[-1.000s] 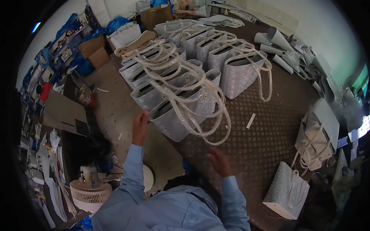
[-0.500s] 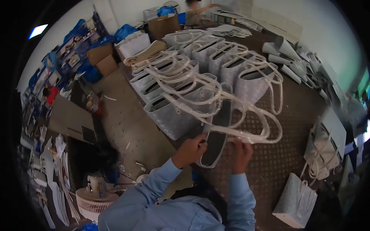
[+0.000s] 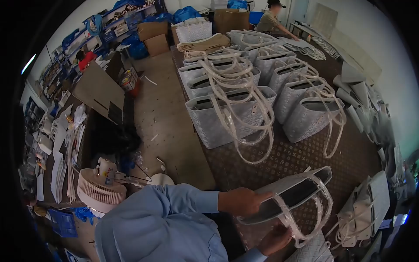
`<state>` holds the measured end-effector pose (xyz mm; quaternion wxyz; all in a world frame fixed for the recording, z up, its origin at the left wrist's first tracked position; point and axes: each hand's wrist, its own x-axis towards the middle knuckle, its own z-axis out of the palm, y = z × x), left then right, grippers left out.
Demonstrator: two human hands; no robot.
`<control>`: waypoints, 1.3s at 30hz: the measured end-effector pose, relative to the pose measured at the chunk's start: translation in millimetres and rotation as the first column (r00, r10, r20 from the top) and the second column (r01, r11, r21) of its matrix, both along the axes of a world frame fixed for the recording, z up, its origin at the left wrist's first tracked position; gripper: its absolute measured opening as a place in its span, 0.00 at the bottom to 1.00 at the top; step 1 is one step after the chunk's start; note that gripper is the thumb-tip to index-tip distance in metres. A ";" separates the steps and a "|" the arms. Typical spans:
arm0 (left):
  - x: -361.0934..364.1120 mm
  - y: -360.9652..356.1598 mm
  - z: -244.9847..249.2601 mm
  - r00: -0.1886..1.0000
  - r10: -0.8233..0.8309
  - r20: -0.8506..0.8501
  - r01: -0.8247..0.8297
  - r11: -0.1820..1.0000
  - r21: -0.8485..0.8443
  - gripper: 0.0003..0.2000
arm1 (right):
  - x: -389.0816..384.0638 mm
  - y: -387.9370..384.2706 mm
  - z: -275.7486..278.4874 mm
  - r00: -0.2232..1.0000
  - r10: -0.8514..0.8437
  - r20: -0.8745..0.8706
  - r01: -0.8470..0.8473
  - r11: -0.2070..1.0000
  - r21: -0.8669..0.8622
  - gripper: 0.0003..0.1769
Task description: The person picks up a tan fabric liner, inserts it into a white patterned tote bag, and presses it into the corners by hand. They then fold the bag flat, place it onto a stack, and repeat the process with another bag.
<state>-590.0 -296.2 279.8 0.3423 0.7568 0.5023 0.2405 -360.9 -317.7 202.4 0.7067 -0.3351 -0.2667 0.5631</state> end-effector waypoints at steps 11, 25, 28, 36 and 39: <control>-258.7 61.5 65.4 0.846 -0.386 0.368 0.482 0.848 -0.221 0.27 | -186.4 19.8 18.0 0.991 0.134 0.031 -0.122 0.961 -0.248 0.14; -524.3 97.6 66.4 0.729 0.048 0.683 0.128 0.970 -0.205 0.20 | -368.2 71.2 74.4 0.670 0.554 0.494 -0.568 0.811 -0.139 0.12; -601.3 106.9 47.4 0.658 0.292 0.695 -0.171 0.956 -0.239 0.17 | -422.1 85.3 82.6 0.600 0.575 0.556 -0.651 0.755 -0.079 0.12; -812.7 229.4 -56.5 0.273 0.623 0.733 -0.669 0.670 -0.320 0.14 | -617.1 144.9 91.5 0.337 0.511 0.791 -0.747 0.656 -0.106 0.11; -879.5 280.6 -97.1 0.198 0.647 0.737 -0.690 0.626 -0.364 0.13 | -745.4 187.4 91.1 0.174 0.396 0.901 -0.698 0.695 -0.171 0.09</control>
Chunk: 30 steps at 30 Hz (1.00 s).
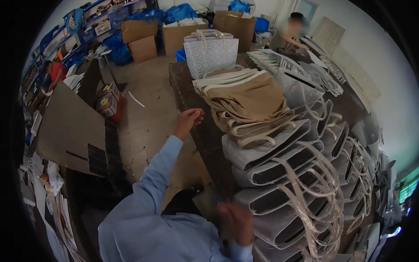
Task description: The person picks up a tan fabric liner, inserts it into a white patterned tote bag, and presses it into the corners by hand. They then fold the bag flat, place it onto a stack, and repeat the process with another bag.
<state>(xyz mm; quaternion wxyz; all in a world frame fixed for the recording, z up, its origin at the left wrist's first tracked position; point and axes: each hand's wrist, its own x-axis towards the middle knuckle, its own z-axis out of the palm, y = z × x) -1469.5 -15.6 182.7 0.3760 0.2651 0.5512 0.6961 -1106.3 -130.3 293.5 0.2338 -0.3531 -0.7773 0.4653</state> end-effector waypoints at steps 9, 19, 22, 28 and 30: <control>-70.5 53.1 -4.8 0.905 0.102 -0.412 -0.078 0.994 0.074 0.13 | -297.0 197.9 -17.7 0.940 -0.334 -0.077 0.229 0.444 0.867 0.23; -73.5 74.3 26.6 0.670 -0.214 -0.711 0.121 0.976 -0.179 0.21 | -241.9 323.2 -7.1 0.774 -0.632 0.044 0.119 0.213 0.970 0.09; -66.0 76.9 18.9 0.359 -0.299 -0.884 0.040 0.951 -0.305 0.19 | -169.1 348.3 72.4 0.496 -0.648 -0.578 0.819 0.570 0.065 0.24; -23.7 149.6 99.2 0.126 -0.180 -0.976 0.310 0.941 -0.133 0.17 | -106.8 303.7 142.7 0.499 -0.724 -0.476 0.862 0.360 0.357 0.22; -10.9 174.9 99.5 0.112 -0.318 -0.941 0.480 0.847 -0.229 0.20 | -89.9 311.9 134.3 0.531 -0.651 -0.543 0.845 0.449 0.289 0.21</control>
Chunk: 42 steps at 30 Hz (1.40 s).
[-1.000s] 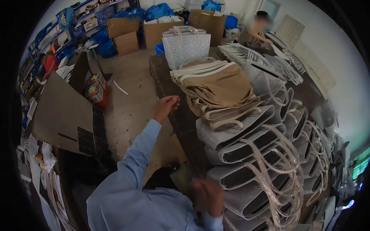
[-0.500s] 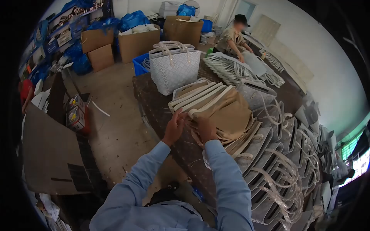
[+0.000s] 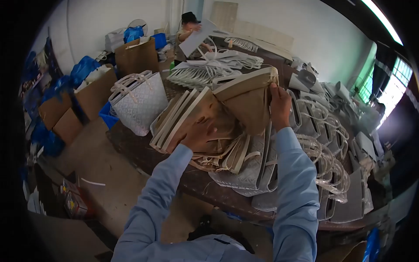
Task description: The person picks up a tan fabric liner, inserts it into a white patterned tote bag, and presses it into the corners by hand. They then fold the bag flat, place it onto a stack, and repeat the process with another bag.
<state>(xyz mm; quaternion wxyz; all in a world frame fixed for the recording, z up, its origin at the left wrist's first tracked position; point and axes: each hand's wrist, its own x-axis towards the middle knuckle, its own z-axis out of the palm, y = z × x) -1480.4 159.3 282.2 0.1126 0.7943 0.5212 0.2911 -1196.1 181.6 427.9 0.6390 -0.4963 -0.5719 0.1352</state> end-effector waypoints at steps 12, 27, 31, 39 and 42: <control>69.4 22.5 -32.8 0.406 -0.356 0.842 0.785 0.607 -0.122 0.29 | 122.0 -219.7 99.9 0.980 0.137 -0.144 -0.116 0.982 0.150 0.18; 416.1 -342.5 -33.2 0.189 -0.383 0.904 0.952 0.296 -0.074 0.29 | 253.8 -574.5 2.9 0.938 0.302 0.171 -0.335 0.916 0.220 0.12; 466.0 -422.3 70.1 0.096 0.417 0.904 0.959 -0.282 0.028 0.37 | 276.6 -641.5 -41.9 0.895 0.376 0.240 -0.292 0.901 -0.321 0.25; 592.6 -490.0 -2.5 0.442 0.226 0.868 0.838 -0.449 -0.310 0.31 | 336.9 -687.7 -149.9 0.481 0.133 -0.867 -0.122 0.989 0.084 0.42; 653.2 -502.7 -25.9 0.353 -0.113 0.929 0.850 -0.376 -0.369 0.27 | 367.5 -684.0 -145.9 0.720 -0.267 -0.640 0.146 0.961 -0.236 0.43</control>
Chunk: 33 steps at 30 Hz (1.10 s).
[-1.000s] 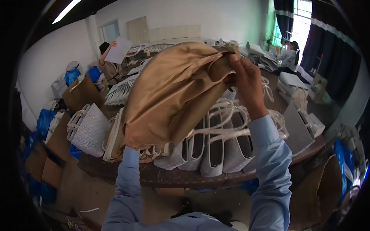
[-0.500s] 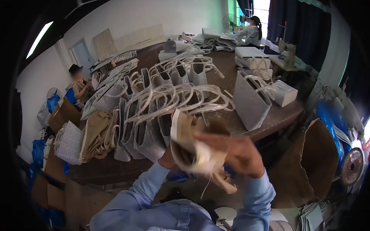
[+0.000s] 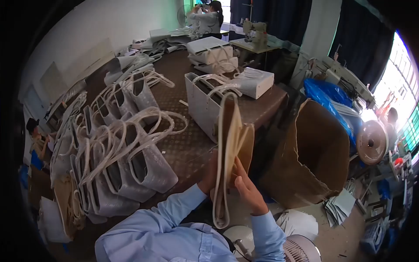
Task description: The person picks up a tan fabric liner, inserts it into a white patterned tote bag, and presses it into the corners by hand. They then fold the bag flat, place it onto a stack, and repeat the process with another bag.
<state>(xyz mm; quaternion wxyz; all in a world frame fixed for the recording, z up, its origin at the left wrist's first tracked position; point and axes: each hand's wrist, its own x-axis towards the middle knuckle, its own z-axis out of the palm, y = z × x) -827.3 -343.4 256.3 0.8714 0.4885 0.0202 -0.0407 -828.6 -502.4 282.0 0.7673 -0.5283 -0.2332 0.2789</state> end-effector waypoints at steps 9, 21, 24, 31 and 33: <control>156.8 16.5 60.5 0.718 -0.041 0.695 -0.454 0.730 0.511 0.20 | 159.4 23.3 -25.2 0.868 -0.487 -0.102 0.492 0.870 0.027 0.28; 210.7 148.3 24.8 0.731 0.201 0.652 -0.656 0.472 0.590 0.10 | 275.2 -68.8 -6.9 0.238 -0.962 0.136 0.970 0.230 -0.077 0.25; 211.3 126.7 28.9 0.751 -0.211 0.625 -0.598 0.181 0.781 0.12 | 308.2 -43.2 -21.3 0.297 -0.951 0.091 0.955 0.292 -0.059 0.25; 217.3 90.9 19.5 0.899 -0.258 0.353 -0.416 -0.254 0.873 0.13 | 390.4 12.9 -70.5 0.550 -0.835 -0.039 0.832 0.551 -0.060 0.23; 221.4 93.2 25.5 0.886 -0.383 0.262 -0.370 -0.242 0.897 0.12 | 409.0 14.3 -76.7 0.571 -0.808 -0.143 0.800 0.587 -0.127 0.25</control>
